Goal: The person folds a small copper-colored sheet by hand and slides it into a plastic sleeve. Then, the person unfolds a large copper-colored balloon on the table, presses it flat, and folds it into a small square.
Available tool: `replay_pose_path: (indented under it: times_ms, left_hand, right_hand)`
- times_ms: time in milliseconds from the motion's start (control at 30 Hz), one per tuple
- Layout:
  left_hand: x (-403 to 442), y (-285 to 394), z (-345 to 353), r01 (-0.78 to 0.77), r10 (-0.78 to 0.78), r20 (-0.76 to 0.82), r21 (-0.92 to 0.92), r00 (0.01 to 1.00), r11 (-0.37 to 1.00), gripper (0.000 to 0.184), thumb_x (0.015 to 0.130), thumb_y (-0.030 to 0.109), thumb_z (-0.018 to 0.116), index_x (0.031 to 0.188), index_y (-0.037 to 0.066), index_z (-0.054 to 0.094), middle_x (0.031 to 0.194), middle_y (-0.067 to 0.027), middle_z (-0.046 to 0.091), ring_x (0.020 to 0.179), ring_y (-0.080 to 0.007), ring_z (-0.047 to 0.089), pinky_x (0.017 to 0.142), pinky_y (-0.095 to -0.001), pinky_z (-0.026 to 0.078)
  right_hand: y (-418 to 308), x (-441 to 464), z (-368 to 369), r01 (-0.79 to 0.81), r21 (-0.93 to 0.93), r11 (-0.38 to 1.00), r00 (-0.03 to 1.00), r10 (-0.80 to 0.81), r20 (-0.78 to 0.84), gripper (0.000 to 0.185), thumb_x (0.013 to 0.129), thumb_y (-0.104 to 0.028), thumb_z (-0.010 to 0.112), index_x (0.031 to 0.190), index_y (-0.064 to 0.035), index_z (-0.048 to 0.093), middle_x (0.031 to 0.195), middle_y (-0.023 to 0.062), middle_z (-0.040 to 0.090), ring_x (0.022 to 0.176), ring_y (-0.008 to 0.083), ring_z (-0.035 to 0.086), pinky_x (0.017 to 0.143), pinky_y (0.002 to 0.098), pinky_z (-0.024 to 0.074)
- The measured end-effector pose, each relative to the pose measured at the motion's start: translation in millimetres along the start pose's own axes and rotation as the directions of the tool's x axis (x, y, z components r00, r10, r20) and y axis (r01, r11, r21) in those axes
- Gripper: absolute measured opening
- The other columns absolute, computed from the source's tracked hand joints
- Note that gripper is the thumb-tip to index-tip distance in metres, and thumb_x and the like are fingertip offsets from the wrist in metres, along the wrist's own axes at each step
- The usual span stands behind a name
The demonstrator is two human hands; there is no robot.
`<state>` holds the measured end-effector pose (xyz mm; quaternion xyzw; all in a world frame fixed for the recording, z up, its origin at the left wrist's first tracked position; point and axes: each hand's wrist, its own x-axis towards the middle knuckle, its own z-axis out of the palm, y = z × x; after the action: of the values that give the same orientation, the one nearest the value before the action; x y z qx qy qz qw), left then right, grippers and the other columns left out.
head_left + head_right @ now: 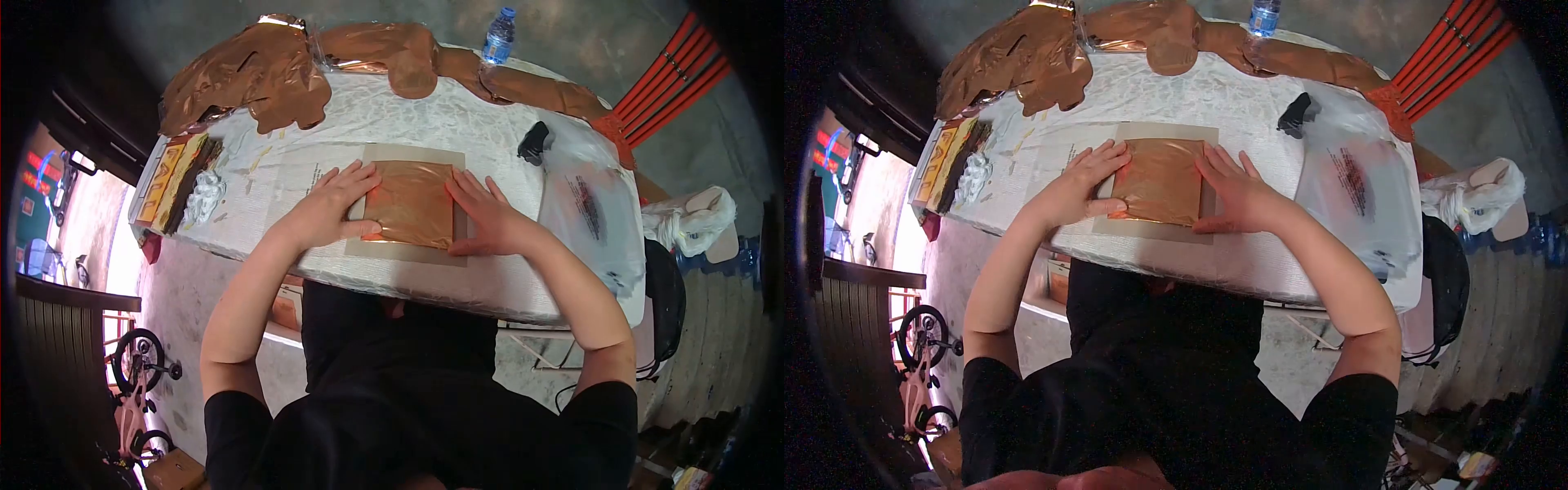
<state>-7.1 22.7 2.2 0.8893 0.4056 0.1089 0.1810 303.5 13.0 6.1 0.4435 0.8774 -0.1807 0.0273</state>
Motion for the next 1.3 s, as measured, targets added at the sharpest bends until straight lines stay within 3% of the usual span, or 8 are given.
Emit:
replay_pose_path:
  times_ms: [133,633,1300]
  left_hand:
    - [-3,1,4,-0.008,0.007,-0.034,-0.020,0.999,1.000,0.074,0.085,0.040,0.064,0.145,0.008,0.032,0.152,-0.0150,0.027,0.143,-0.0311,0.019,0.115,-0.0494,0.013]
    - [5,7,5,0.006,-0.005,-0.017,0.068,1.000,0.998,0.075,0.090,0.045,0.054,0.147,0.006,0.024,0.152,-0.0176,0.025,0.143,-0.0327,0.017,0.115,-0.0501,0.013]
    - [11,16,13,-0.034,0.042,-0.050,0.160,0.998,0.986,0.079,0.088,0.051,0.053,0.145,0.003,0.028,0.149,-0.0212,0.028,0.142,-0.0340,0.018,0.114,-0.0534,0.011]
  right_hand:
    - [2,-1,3,0.038,0.002,0.999,0.999,-0.038,-0.034,0.108,0.072,-0.051,0.073,0.148,-0.0005,0.014,0.155,0.0217,0.008,0.145,0.0318,0.005,0.116,0.0467,0.0041]
    - [-7,10,5,0.077,0.016,0.997,0.996,-0.076,-0.053,0.108,0.073,-0.051,0.072,0.148,0.0012,0.014,0.154,0.0229,0.009,0.145,0.0318,0.004,0.116,0.0463,0.0027]
    - [-30,35,12,0.074,-0.042,0.996,0.997,-0.075,-0.034,0.109,0.076,-0.061,0.063,0.147,0.0032,0.012,0.154,0.0235,0.008,0.144,0.0348,0.004,0.115,0.0485,0.0039]
